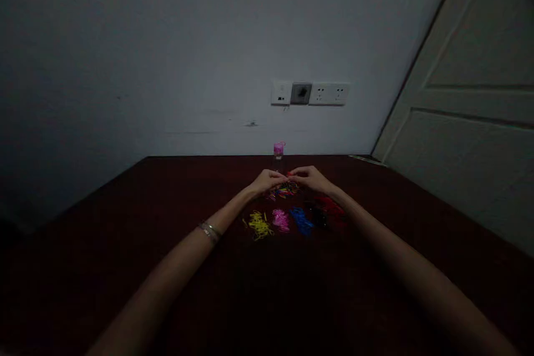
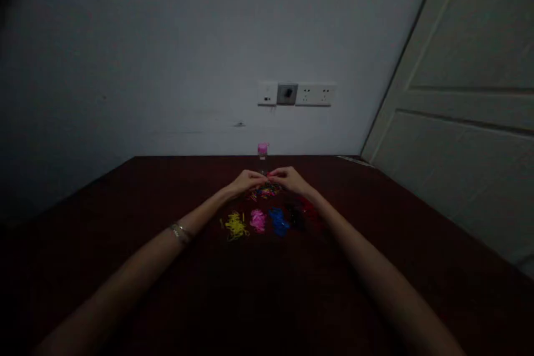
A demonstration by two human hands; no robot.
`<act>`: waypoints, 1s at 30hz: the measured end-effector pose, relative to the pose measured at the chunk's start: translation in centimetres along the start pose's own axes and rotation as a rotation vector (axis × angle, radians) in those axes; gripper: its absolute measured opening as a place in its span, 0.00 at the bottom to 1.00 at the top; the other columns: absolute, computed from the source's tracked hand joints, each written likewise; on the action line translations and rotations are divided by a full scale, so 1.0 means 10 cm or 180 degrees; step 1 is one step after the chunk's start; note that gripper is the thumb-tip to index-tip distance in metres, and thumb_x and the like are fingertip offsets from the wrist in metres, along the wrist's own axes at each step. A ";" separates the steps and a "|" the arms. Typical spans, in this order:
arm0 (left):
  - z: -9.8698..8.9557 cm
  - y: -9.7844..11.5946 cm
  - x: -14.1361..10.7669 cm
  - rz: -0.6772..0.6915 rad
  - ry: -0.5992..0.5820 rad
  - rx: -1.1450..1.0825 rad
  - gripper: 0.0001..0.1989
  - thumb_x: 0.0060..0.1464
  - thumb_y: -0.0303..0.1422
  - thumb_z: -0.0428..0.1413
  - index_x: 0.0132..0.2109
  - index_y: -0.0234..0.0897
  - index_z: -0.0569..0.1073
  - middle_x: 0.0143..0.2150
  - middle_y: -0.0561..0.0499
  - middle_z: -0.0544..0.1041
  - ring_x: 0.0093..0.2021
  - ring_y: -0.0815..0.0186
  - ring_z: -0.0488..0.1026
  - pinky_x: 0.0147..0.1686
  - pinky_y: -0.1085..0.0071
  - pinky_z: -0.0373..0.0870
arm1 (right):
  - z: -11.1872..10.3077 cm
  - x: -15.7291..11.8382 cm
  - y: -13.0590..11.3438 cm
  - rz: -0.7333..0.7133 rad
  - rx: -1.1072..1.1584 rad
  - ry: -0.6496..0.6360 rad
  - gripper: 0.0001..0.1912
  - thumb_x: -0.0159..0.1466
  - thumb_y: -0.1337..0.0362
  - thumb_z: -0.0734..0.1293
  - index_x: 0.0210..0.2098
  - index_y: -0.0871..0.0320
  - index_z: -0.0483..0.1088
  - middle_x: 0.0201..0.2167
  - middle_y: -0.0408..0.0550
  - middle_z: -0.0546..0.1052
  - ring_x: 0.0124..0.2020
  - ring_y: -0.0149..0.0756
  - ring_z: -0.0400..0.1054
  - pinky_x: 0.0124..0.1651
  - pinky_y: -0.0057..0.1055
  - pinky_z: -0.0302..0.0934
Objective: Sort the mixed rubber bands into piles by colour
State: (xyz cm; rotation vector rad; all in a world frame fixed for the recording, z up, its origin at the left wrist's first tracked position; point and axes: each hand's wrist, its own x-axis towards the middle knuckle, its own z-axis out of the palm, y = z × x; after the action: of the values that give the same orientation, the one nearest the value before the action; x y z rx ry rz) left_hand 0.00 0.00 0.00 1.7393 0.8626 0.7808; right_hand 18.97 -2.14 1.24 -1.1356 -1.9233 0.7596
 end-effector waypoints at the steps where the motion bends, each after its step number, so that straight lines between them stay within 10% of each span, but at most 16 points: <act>1: 0.00 0.00 0.00 -0.0067 0.0038 0.0001 0.22 0.41 0.43 0.58 0.37 0.27 0.75 0.16 0.57 0.62 0.15 0.78 0.52 0.16 0.77 0.44 | 0.01 0.00 0.00 0.0006 0.0001 -0.0025 0.17 0.51 0.57 0.66 0.33 0.64 0.73 0.30 0.48 0.76 0.30 0.34 0.67 0.34 0.30 0.60; 12: -0.15 0.01 -0.05 -0.0222 -0.0111 0.0155 0.18 0.41 0.40 0.58 0.35 0.28 0.76 0.16 0.56 0.64 0.16 0.78 0.54 0.18 0.77 0.46 | -0.01 0.00 -0.01 0.0007 0.0045 0.0125 0.16 0.52 0.56 0.65 0.33 0.62 0.74 0.32 0.51 0.76 0.34 0.37 0.68 0.38 0.33 0.61; 22: -0.65 0.24 -0.21 -0.0458 -0.1559 0.1212 0.13 0.40 0.37 0.59 0.32 0.32 0.77 0.19 0.52 0.70 0.19 0.75 0.59 0.19 0.75 0.49 | -0.03 -0.07 -0.04 0.0343 -0.0127 -0.0270 0.18 0.53 0.54 0.65 0.33 0.63 0.73 0.26 0.49 0.74 0.24 0.31 0.64 0.27 0.29 0.57; 30: -0.61 0.33 -0.29 -0.1173 -0.2743 0.1474 0.12 0.35 0.37 0.63 0.30 0.36 0.79 0.17 0.50 0.69 0.15 0.75 0.56 0.15 0.75 0.46 | -0.01 -0.10 -0.08 0.0135 -0.0362 -0.1061 0.17 0.52 0.54 0.64 0.31 0.63 0.74 0.26 0.47 0.74 0.26 0.30 0.63 0.29 0.27 0.56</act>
State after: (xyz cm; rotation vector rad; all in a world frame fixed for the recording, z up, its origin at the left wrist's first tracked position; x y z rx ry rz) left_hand -5.93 -0.23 4.64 1.9634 0.7349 -0.4473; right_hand 19.00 -3.34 1.65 -1.1792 -2.2484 0.9191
